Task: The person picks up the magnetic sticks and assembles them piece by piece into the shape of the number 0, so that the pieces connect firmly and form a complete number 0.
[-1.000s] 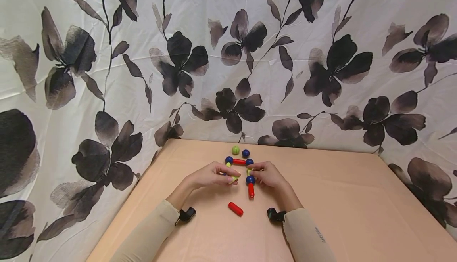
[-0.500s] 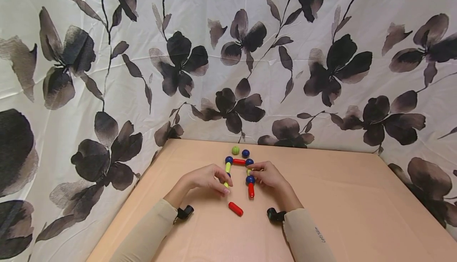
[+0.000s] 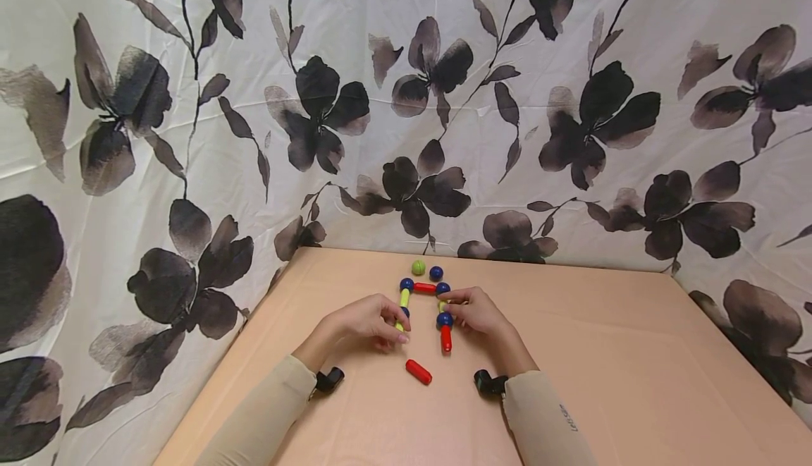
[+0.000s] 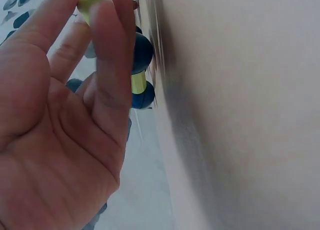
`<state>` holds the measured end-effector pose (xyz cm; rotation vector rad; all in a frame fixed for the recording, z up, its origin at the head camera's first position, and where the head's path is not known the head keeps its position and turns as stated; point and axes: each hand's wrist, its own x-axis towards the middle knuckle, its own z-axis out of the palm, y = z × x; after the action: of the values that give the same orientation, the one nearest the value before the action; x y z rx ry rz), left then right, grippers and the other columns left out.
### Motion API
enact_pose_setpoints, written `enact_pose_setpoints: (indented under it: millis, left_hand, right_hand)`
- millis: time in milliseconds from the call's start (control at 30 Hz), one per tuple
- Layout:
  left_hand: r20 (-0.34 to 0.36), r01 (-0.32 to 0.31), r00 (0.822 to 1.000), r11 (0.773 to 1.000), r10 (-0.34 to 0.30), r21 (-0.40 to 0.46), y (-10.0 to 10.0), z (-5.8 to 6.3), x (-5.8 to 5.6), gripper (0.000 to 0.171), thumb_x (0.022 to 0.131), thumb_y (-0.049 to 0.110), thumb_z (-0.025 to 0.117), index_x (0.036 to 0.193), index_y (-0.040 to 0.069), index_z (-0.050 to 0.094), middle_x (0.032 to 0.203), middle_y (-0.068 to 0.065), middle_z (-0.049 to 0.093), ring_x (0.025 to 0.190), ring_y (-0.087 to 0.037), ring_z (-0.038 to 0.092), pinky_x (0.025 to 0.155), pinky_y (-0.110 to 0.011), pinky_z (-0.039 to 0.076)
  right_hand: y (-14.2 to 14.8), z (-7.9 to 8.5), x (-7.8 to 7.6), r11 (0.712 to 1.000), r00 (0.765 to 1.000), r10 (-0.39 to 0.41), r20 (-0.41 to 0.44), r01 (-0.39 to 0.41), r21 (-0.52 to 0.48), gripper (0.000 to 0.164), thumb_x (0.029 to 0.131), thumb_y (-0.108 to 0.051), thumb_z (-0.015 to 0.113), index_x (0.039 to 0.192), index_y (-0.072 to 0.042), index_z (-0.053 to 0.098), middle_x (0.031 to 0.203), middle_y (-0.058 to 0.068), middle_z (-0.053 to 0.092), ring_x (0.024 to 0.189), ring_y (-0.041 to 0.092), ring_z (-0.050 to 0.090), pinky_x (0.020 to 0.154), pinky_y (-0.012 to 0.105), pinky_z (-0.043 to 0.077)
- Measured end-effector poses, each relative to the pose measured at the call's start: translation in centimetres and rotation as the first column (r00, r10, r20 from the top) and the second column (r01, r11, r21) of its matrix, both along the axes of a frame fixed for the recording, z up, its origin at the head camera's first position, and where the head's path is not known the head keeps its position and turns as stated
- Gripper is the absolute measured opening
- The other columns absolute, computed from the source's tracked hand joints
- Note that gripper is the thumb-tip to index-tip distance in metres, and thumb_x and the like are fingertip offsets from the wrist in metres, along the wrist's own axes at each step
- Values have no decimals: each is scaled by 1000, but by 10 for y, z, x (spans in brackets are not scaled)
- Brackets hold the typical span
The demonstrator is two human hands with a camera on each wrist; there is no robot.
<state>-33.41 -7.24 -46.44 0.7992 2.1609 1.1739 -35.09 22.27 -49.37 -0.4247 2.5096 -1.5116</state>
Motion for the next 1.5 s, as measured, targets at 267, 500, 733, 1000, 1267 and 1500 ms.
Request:
enact_pose_setpoints:
  millis: [267,500,733,1000,1267,1500]
  left_hand:
    - [-7,-39,999,999,39,-25,-1,1,0,17,92,30,81,104,19,79,71,-8,69,58,-22,70,52,-27,52]
    - [-22,-45,999,999,45,-27,-1,0,0,14,91,31,82,101,21,79,70,-5,66,57,-21,67,54,-27,52]
    - [-96,-93,991,996,91,-13,-3,-1,-3,13,93,38,79,98,26,80,73,-9,62,59,-20,53,53,-27,41]
    - [-172,-287,933,943,315,167,-4,-14,-24,21,101,29,70,115,15,76,90,-4,62,76,-21,58,61,-26,47]
    - [-118,-330,925,919,360,218,-2,-29,-35,26,102,23,69,123,10,76,119,-4,73,97,-14,61,85,-25,52]
    - [-120,-323,929,924,351,203,-3,-31,-34,23,102,24,69,121,14,78,118,-1,75,97,-13,61,85,-26,51]
  right_hand:
    - [-1,1,2,1000,1000,-15,16,15,-3,32,102,-10,66,132,-1,70,86,8,61,60,17,52,51,23,46]
    - [-2,2,1,1000,1000,-12,15,12,2,32,102,-10,66,132,0,69,87,9,61,62,18,52,52,23,47]
    - [-3,1,2,1000,1000,-26,14,25,12,31,102,-9,66,131,-3,71,86,7,62,61,18,53,52,23,47]
    - [-4,3,3,999,998,-45,33,45,3,30,102,-8,65,131,-3,71,86,6,59,62,20,53,52,24,47]
    - [-2,0,1,999,999,-41,33,41,-11,30,102,-9,66,131,-2,71,84,6,59,63,19,52,52,25,46]
    - [-2,-1,0,999,999,-30,43,31,-14,31,101,-10,67,131,-3,71,83,5,60,63,19,52,52,24,46]
